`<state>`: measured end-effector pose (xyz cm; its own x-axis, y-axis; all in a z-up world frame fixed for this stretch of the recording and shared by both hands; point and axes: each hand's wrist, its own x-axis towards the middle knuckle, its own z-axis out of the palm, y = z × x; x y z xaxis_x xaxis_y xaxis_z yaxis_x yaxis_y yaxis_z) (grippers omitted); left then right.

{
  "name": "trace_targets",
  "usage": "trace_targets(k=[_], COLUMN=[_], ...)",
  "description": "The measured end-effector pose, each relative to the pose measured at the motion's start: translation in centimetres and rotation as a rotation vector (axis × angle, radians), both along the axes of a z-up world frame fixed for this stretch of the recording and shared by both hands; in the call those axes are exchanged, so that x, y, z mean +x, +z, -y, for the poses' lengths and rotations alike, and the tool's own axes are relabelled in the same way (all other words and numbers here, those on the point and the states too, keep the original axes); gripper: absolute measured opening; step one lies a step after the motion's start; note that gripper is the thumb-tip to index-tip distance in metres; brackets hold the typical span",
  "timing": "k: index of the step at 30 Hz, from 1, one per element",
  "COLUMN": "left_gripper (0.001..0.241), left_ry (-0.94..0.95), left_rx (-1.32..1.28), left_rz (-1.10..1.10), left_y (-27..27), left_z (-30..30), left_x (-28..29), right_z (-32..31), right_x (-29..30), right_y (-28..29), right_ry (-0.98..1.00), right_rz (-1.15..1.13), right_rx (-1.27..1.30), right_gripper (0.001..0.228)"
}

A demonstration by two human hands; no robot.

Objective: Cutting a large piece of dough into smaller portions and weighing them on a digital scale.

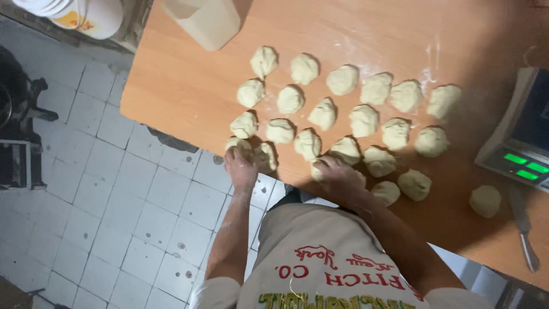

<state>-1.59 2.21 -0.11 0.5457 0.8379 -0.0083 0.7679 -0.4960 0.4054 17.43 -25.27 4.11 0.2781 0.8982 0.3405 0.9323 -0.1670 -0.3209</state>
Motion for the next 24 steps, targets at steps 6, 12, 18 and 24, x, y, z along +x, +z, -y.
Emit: trace_targets(k=[6,12,18,24], left_gripper=[0.092,0.067,0.097,0.058], left_ry=[0.098,-0.314,-0.952,-0.772], left_rx=[-0.12,-0.202,-0.52,-0.5], left_rz=[-0.034,-0.156,0.345,0.446], left_y=[-4.0,9.8,19.5,14.4], left_z=[-6.3,-2.3,5.9,8.4], left_x=[0.8,4.1,12.2,14.4], right_z=[-1.9,-3.5,-0.8,12.4], right_x=[-0.9,-1.8,1.2,13.1], right_y=[5.1,1.0,-2.9,-0.2], right_ry=[-0.147,-0.445,-0.285,-1.414], right_rz=[0.048,-0.402,-1.569,-1.331], right_rx=[0.02,0.131,0.627,0.73], right_gripper=[0.047,0.043,0.051,0.037])
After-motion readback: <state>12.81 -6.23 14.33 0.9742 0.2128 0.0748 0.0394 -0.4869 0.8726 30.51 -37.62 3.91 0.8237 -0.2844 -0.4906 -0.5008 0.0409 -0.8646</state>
